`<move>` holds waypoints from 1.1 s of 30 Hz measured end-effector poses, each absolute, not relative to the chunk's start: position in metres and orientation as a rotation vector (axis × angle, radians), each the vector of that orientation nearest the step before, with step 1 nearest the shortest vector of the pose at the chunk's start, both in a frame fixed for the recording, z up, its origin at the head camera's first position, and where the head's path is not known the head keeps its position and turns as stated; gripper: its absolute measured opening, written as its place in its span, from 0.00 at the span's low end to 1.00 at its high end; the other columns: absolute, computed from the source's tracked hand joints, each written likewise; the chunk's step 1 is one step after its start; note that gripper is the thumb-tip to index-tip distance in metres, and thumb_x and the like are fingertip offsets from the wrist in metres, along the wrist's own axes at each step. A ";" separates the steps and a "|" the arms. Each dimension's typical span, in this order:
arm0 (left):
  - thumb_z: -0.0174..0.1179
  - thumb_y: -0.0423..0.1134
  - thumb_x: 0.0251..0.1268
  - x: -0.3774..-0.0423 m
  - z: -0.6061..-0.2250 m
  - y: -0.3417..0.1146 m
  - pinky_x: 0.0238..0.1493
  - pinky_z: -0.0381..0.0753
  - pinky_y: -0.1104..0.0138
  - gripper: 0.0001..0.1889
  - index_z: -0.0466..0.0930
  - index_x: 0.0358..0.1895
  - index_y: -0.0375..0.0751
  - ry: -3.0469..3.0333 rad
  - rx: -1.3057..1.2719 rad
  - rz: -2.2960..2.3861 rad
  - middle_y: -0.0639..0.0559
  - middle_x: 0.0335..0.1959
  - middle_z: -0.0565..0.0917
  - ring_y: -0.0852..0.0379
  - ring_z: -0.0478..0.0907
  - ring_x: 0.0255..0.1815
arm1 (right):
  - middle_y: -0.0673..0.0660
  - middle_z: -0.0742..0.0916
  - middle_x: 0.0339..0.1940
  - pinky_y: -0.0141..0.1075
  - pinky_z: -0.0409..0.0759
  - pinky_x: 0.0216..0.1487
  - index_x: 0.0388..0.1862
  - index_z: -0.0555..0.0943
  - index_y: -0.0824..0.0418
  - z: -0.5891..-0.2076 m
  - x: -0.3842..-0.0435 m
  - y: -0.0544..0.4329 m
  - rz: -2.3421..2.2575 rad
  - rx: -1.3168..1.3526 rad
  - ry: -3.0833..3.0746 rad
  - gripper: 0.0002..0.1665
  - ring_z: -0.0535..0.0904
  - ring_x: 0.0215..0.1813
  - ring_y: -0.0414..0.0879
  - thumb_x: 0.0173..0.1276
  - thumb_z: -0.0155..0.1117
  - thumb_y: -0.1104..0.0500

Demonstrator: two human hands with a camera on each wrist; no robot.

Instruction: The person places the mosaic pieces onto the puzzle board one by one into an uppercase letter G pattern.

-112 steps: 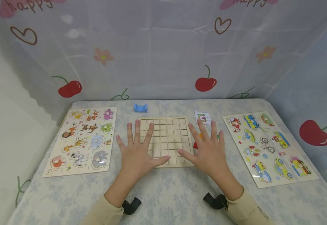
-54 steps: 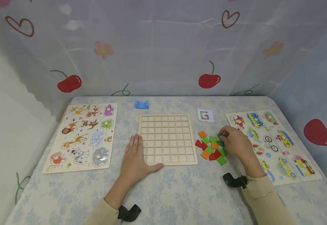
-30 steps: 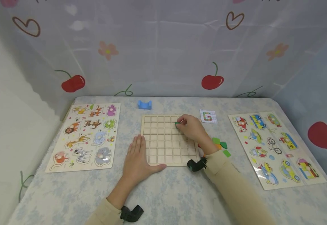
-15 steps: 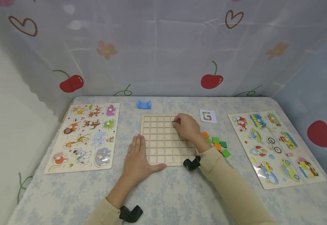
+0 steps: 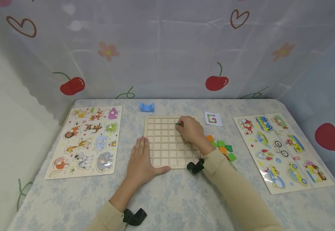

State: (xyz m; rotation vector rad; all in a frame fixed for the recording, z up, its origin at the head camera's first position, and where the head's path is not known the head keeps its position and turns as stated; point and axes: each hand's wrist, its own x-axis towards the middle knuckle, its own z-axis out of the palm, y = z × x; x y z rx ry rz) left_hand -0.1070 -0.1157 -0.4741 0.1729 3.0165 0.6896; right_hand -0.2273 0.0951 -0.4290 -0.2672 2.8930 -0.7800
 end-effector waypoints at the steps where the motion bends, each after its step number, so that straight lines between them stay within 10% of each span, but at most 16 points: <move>1: 0.59 0.86 0.33 -0.107 -0.475 -0.116 0.83 0.40 0.52 0.78 0.36 0.79 0.32 3.020 0.173 0.690 0.38 0.82 0.40 0.45 0.33 0.84 | 0.52 0.83 0.31 0.36 0.70 0.25 0.41 0.81 0.54 -0.429 -0.227 0.095 -0.779 -0.266 2.896 0.08 0.75 0.27 0.47 0.73 0.62 0.51; 9: 0.59 0.86 0.34 -0.106 -0.476 -0.117 0.82 0.42 0.51 0.78 0.38 0.79 0.32 3.051 0.169 0.694 0.38 0.82 0.41 0.45 0.35 0.84 | 0.55 0.83 0.47 0.38 0.76 0.35 0.45 0.85 0.55 -0.427 -0.224 0.099 -0.771 -0.275 2.881 0.09 0.79 0.38 0.48 0.73 0.62 0.53; 24: 0.60 0.85 0.34 -0.105 -0.476 -0.113 0.83 0.42 0.51 0.77 0.37 0.80 0.33 3.033 0.163 0.719 0.40 0.82 0.40 0.46 0.34 0.84 | 0.59 0.83 0.51 0.39 0.73 0.34 0.59 0.80 0.58 -0.418 -0.206 0.165 -0.893 -0.259 2.828 0.17 0.76 0.35 0.52 0.75 0.56 0.57; 33: 0.59 0.86 0.34 -0.105 -0.477 -0.114 0.82 0.43 0.51 0.77 0.39 0.79 0.32 3.063 0.169 0.687 0.39 0.82 0.41 0.45 0.35 0.84 | 0.63 0.83 0.51 0.50 0.79 0.51 0.60 0.80 0.63 -0.416 -0.189 0.210 -0.714 -0.211 2.794 0.23 0.77 0.49 0.55 0.71 0.64 0.53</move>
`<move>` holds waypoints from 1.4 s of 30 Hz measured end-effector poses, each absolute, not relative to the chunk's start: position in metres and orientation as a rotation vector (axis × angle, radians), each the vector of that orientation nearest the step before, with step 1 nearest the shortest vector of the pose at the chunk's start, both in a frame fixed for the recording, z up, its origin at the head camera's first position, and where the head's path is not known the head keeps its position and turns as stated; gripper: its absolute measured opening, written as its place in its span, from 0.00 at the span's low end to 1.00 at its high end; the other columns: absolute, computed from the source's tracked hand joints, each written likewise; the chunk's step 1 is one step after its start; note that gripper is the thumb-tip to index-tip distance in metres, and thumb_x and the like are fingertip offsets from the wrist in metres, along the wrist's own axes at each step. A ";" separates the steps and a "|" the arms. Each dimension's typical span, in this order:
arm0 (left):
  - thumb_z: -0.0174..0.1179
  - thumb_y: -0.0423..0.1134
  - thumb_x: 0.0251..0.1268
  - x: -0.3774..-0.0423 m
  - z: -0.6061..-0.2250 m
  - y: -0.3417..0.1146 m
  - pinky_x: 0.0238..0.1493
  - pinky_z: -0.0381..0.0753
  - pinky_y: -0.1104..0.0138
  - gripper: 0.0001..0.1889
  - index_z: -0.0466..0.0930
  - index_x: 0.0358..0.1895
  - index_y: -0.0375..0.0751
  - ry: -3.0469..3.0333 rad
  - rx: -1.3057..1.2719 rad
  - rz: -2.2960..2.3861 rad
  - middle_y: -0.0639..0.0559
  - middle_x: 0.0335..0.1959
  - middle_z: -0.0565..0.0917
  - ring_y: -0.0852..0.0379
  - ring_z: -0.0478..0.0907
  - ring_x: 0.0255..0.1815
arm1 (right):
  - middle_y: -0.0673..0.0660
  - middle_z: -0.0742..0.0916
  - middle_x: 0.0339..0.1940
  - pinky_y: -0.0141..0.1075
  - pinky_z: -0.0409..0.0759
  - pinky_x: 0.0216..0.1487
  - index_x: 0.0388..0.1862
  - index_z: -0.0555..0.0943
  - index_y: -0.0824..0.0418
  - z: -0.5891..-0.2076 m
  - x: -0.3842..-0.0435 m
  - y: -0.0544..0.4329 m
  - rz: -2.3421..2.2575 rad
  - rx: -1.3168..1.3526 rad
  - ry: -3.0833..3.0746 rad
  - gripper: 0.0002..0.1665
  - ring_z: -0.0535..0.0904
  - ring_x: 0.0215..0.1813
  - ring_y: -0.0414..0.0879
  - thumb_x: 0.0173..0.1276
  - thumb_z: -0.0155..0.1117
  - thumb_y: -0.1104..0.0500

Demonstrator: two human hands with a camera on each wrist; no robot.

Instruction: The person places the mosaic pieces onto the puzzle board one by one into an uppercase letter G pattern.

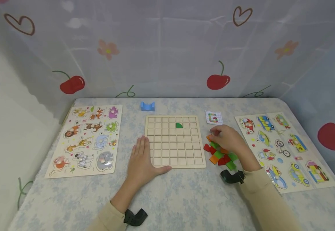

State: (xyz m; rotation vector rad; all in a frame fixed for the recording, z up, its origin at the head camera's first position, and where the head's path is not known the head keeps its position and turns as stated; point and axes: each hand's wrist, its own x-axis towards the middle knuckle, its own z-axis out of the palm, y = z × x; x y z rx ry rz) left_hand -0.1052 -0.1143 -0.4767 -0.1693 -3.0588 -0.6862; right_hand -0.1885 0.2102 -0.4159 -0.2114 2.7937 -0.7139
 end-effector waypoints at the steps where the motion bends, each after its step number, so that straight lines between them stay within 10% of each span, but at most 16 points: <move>1: 0.59 0.86 0.34 -0.105 -0.476 -0.114 0.82 0.43 0.51 0.77 0.39 0.80 0.32 -3.057 -0.168 -0.683 0.39 0.82 0.42 0.45 0.35 0.84 | 0.62 0.83 0.51 0.50 0.80 0.51 0.59 0.80 0.62 -0.417 -0.187 0.212 -0.706 -0.205 2.796 0.23 0.77 0.49 0.55 0.70 0.65 0.51; 28: 0.58 0.86 0.33 -0.106 -0.476 -0.115 0.83 0.41 0.52 0.78 0.36 0.80 0.34 -3.091 -0.159 -0.695 0.40 0.83 0.38 0.47 0.33 0.84 | 0.60 0.82 0.44 0.37 0.74 0.36 0.50 0.79 0.59 -0.418 -0.221 0.180 -1.091 -0.357 2.652 0.09 0.74 0.45 0.53 0.74 0.59 0.60; 42: 0.56 0.87 0.34 -0.106 -0.478 -0.115 0.83 0.42 0.52 0.77 0.36 0.80 0.34 -3.085 -0.155 -0.668 0.41 0.83 0.39 0.47 0.34 0.84 | 0.56 0.84 0.43 0.39 0.76 0.45 0.49 0.82 0.56 -0.430 -0.241 0.107 -1.313 -0.284 2.607 0.10 0.78 0.46 0.50 0.71 0.64 0.55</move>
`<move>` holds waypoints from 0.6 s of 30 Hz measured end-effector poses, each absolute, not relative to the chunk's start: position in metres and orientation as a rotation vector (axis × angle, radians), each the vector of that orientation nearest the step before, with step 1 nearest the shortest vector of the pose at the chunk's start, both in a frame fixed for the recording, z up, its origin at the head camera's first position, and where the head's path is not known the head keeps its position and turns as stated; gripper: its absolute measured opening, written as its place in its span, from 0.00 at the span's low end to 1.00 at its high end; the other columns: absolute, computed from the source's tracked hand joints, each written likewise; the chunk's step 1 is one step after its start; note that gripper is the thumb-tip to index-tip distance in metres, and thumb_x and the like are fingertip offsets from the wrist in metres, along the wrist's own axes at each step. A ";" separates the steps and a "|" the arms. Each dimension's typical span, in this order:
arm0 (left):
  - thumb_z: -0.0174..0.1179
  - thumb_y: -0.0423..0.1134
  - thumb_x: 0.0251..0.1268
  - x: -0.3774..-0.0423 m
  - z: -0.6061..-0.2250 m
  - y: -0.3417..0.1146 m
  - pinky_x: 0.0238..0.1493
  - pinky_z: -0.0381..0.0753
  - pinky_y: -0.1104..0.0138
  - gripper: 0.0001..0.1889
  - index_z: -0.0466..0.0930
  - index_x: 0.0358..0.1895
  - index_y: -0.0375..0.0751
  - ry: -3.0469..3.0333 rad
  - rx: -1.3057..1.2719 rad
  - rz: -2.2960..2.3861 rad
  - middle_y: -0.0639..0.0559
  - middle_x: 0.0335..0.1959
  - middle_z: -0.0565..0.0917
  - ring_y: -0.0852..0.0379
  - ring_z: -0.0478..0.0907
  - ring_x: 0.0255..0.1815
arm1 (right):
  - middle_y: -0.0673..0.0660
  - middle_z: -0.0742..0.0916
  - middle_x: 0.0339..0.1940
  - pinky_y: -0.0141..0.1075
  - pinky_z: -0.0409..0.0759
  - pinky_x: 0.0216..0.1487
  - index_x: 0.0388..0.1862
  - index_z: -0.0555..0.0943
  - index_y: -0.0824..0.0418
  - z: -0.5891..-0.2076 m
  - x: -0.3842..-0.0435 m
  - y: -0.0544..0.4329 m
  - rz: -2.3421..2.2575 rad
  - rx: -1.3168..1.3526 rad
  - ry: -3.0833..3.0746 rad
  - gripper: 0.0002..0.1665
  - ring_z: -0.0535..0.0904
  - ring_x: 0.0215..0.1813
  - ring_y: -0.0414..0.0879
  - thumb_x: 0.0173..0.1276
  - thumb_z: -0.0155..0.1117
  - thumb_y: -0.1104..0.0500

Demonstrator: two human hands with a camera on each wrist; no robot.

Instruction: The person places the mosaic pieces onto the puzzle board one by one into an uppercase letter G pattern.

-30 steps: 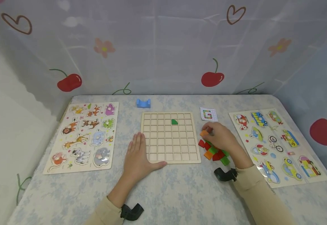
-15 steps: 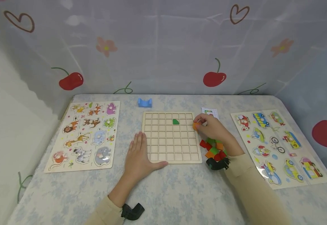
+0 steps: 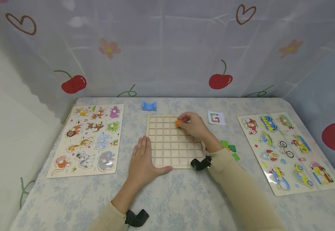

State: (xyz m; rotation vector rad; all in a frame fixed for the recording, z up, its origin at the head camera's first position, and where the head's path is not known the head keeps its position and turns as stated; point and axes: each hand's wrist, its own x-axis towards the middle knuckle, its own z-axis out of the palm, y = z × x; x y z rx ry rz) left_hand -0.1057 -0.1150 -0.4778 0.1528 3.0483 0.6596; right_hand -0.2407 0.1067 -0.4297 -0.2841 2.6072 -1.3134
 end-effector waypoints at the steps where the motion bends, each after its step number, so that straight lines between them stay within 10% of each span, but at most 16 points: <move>1: 0.56 0.87 0.34 -0.106 -0.478 -0.115 0.83 0.42 0.52 0.77 0.36 0.80 0.35 3.049 0.152 0.664 0.41 0.83 0.39 0.47 0.34 0.84 | 0.56 0.84 0.43 0.40 0.76 0.46 0.49 0.82 0.56 -0.431 -0.241 0.103 -1.313 -0.282 2.614 0.10 0.79 0.46 0.50 0.71 0.64 0.55; 18: 0.58 0.86 0.35 -0.105 -0.477 -0.115 0.82 0.44 0.51 0.77 0.38 0.80 0.33 3.067 0.163 0.654 0.39 0.82 0.42 0.46 0.37 0.84 | 0.54 0.83 0.46 0.43 0.79 0.48 0.52 0.83 0.55 -0.431 -0.235 0.084 -1.018 -0.342 2.788 0.14 0.79 0.48 0.49 0.71 0.65 0.53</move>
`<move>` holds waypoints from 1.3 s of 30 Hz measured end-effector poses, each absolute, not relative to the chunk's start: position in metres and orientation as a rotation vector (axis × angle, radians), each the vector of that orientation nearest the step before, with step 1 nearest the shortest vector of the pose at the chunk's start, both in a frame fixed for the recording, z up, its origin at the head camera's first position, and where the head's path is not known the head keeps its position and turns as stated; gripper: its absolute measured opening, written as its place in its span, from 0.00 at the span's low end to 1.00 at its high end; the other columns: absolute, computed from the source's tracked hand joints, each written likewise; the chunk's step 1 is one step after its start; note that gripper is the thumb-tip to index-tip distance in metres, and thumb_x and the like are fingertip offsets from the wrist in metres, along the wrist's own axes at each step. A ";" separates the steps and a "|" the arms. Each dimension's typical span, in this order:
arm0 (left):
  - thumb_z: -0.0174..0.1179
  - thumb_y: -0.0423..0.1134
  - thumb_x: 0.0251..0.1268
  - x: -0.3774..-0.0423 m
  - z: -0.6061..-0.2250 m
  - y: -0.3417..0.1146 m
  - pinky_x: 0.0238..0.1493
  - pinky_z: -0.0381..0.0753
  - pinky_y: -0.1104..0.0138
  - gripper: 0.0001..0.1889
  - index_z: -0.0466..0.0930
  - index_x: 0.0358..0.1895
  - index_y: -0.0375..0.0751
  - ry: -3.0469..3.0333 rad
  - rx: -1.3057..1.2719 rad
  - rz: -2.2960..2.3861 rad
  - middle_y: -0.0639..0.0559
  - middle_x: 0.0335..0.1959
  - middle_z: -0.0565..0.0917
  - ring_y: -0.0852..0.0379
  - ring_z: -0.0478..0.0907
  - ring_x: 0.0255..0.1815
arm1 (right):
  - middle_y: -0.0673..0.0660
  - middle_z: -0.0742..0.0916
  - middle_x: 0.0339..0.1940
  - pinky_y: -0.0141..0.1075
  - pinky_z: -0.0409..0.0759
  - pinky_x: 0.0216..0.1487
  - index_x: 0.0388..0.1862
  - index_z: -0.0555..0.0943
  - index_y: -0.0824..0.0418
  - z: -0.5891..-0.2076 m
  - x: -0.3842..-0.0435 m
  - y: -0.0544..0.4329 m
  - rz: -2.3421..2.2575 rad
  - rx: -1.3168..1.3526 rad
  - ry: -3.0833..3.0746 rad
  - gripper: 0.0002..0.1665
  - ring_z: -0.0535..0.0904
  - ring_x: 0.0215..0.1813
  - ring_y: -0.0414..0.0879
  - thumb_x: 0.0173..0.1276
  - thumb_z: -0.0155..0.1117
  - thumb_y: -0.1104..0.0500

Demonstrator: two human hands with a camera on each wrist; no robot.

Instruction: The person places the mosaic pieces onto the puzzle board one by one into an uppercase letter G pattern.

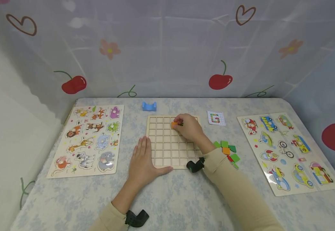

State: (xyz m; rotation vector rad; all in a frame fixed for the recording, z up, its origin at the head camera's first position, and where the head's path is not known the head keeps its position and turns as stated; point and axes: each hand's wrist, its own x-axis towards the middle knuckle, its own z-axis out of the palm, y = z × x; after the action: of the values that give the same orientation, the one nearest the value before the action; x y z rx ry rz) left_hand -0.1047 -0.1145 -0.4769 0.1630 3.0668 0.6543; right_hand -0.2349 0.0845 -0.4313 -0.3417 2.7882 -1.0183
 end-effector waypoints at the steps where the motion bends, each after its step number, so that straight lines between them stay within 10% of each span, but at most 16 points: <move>1: 0.58 0.86 0.35 -0.105 -0.477 -0.115 0.82 0.44 0.51 0.76 0.39 0.80 0.33 3.067 0.164 0.654 0.39 0.82 0.42 0.46 0.37 0.84 | 0.54 0.83 0.47 0.43 0.79 0.49 0.53 0.83 0.55 -0.431 -0.235 0.085 -1.006 -0.347 2.789 0.14 0.79 0.49 0.49 0.71 0.65 0.52; 23: 0.59 0.86 0.34 -0.104 -0.477 -0.115 0.83 0.41 0.53 0.77 0.36 0.80 0.35 3.044 0.150 0.678 0.41 0.83 0.40 0.47 0.34 0.84 | 0.54 0.81 0.45 0.37 0.72 0.30 0.61 0.80 0.54 -0.408 -0.211 0.144 -0.903 -0.307 2.763 0.20 0.72 0.29 0.48 0.72 0.63 0.54; 39: 0.60 0.85 0.35 -0.103 -0.477 -0.114 0.82 0.44 0.50 0.77 0.39 0.80 0.33 3.072 0.168 0.698 0.39 0.82 0.42 0.45 0.37 0.84 | 0.61 0.85 0.51 0.50 0.80 0.50 0.53 0.83 0.60 -0.415 -0.175 0.225 -0.672 -0.201 2.748 0.18 0.78 0.50 0.55 0.69 0.66 0.52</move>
State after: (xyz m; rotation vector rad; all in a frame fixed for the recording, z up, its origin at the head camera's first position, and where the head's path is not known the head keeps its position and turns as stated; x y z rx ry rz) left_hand -0.1030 -0.1143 -0.4774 0.1685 3.0719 0.6983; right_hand -0.1750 0.2250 -0.4147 -0.2006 2.7479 -0.6716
